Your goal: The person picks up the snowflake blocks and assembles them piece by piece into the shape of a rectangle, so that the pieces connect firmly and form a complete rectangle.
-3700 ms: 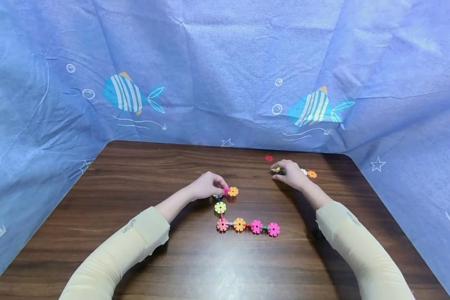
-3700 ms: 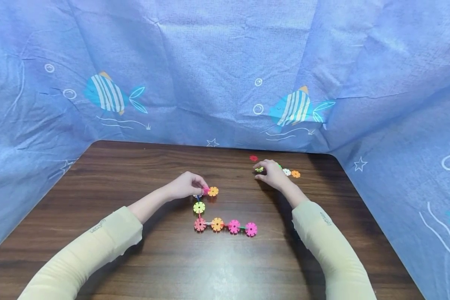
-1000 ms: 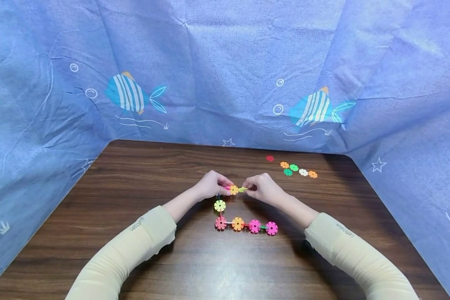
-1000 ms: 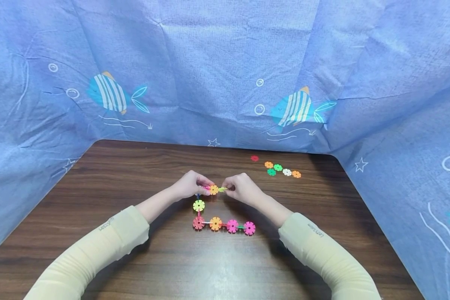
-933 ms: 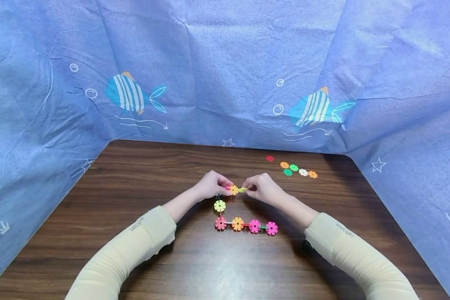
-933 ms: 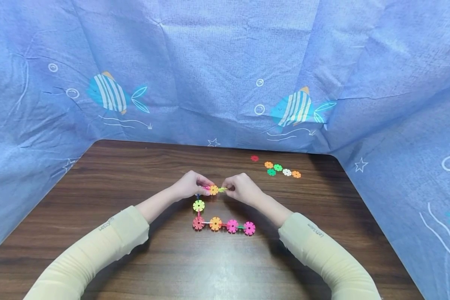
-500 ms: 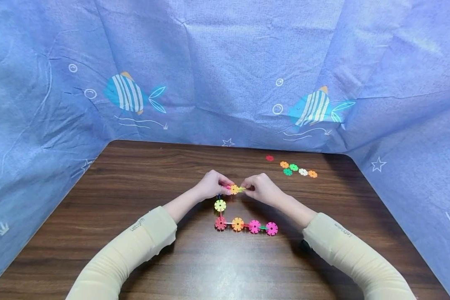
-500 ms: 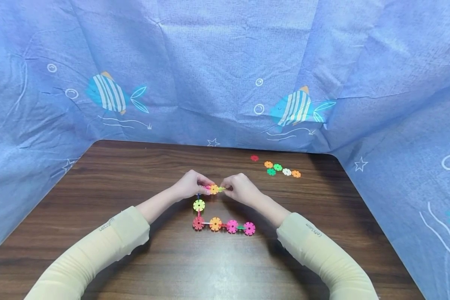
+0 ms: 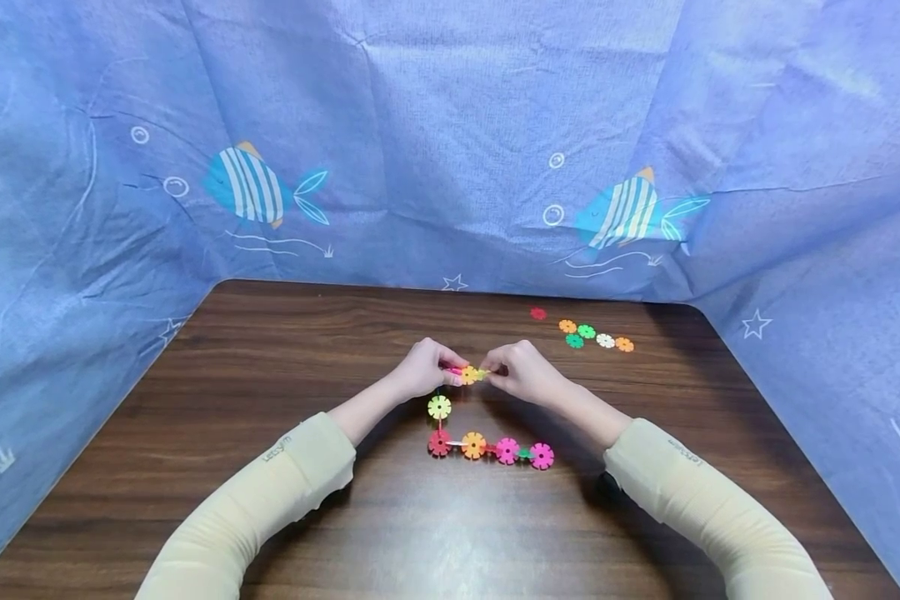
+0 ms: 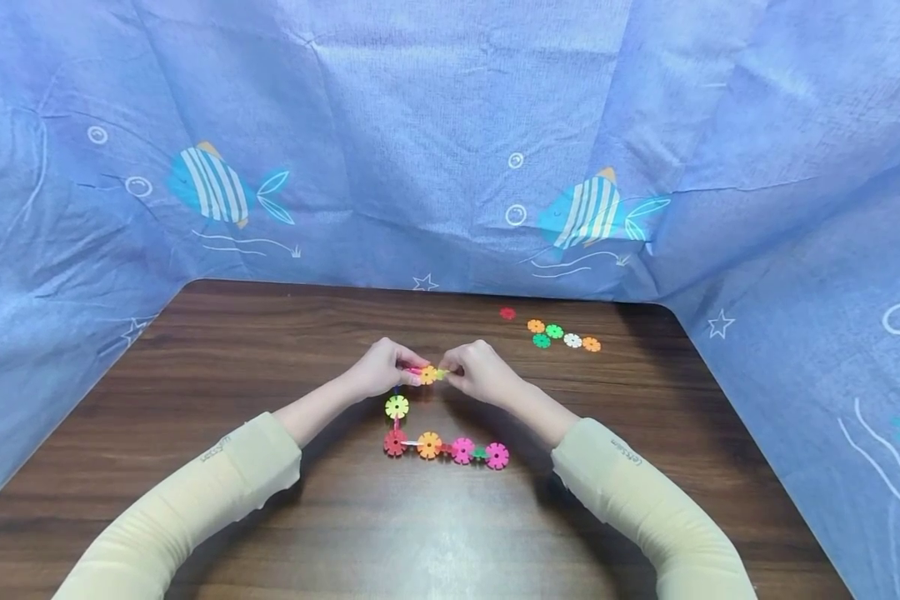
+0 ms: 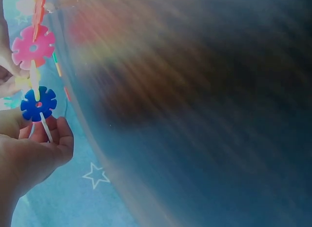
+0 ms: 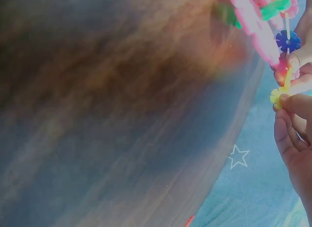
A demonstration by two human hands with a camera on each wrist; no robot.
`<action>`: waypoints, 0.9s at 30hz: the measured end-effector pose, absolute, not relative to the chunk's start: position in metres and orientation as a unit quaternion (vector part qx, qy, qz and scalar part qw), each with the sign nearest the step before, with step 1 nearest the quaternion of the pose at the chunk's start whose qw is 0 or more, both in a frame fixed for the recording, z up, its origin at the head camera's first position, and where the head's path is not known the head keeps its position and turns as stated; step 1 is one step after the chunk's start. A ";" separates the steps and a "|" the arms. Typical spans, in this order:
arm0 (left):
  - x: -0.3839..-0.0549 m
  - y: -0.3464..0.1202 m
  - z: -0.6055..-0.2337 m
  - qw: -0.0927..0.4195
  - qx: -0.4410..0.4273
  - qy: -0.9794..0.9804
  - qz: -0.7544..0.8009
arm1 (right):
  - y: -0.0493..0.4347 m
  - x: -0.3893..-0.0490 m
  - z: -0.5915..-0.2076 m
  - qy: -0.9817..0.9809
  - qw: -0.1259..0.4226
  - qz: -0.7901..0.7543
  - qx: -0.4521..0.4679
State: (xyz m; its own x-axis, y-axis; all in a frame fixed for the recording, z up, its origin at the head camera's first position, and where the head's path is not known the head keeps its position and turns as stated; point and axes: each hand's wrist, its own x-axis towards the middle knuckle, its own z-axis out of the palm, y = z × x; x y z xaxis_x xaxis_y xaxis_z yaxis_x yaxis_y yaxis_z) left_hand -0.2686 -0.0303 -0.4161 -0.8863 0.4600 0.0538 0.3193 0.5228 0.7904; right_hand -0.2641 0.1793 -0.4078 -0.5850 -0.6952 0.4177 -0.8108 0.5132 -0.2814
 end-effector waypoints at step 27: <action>-0.261 -0.025 -0.413 0.063 0.260 0.885 0.381 | 0.183 -0.262 -0.414 -0.834 0.135 0.223 0.486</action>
State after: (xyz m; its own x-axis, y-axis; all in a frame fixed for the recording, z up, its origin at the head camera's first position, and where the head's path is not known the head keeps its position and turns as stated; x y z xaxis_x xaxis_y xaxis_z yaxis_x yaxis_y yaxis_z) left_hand -0.2613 -0.0251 -0.4126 -0.8567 0.5085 0.0863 0.4122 0.5743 0.7073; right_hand -0.2625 0.1829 -0.4138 -0.4902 -0.7513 0.4419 -0.8716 0.4275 -0.2400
